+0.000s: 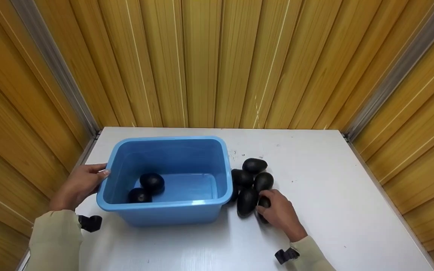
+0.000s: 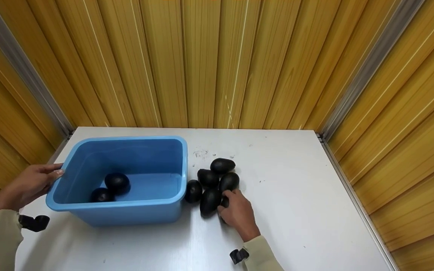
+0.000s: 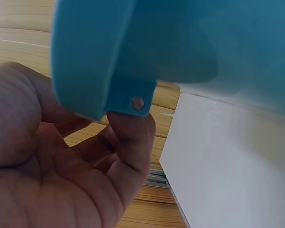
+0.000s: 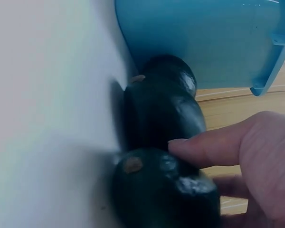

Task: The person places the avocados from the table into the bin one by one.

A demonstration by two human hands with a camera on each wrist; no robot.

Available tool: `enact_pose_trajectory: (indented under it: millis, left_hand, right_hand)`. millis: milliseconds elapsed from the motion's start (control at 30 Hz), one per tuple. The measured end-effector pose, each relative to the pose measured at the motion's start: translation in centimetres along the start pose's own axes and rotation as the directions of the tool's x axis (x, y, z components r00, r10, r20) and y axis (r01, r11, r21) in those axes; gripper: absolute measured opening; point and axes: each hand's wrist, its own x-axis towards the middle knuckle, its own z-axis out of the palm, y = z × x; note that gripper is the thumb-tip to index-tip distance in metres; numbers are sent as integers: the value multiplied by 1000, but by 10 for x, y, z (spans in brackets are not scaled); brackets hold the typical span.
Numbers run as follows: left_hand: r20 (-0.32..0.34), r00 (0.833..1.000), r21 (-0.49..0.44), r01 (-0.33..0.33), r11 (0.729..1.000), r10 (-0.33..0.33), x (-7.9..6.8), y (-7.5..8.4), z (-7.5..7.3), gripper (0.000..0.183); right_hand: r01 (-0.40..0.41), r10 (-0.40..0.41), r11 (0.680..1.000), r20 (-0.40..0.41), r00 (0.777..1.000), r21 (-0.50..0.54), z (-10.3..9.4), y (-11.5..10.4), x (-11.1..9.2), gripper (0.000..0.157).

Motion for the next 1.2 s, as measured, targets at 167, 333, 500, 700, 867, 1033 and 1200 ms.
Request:
enact_pose_trajectory:
  millis: [167, 333, 500, 700, 867, 1033, 1200]
  left_hand:
    - [-4, 1000, 2, 2, 1000, -2, 0, 0, 0, 62]
    - [-4, 1000, -4, -2, 1000, 2, -1, 0, -1, 63]
    - [-9, 1000, -15, 4, 1000, -4, -2, 0, -3, 62]
    - [-15, 1000, -27, 2, 1000, -3, -1, 0, -1, 63]
    - [-6, 1000, -34, 4, 999, -4, -2, -2, 1, 63]
    - [-21, 1000, -31, -3, 1000, 3, -1, -1, 1, 60]
    - [-17, 1000, -33, 3, 999, -3, -1, -1, 0, 60]
  right_hand:
    - [14, -14, 1000, -13, 1000, 13, 2, 3, -2, 44]
    - [-11, 10, 1000, 52, 999, 13, -1, 6, -6, 70]
    - [-25, 22, 999, 104, 994, 24, -3, 7, -7, 92]
    - [-34, 32, 999, 78, 996, 26, 1, 7, -8, 99]
    - [-41, 41, 999, 48, 998, 13, 7, 7, -10, 98]
    - [-40, 40, 999, 17, 999, 13, 9, 10, -13, 95]
    - [-47, 47, 999, -2, 999, 14, 8, 12, -14, 93]
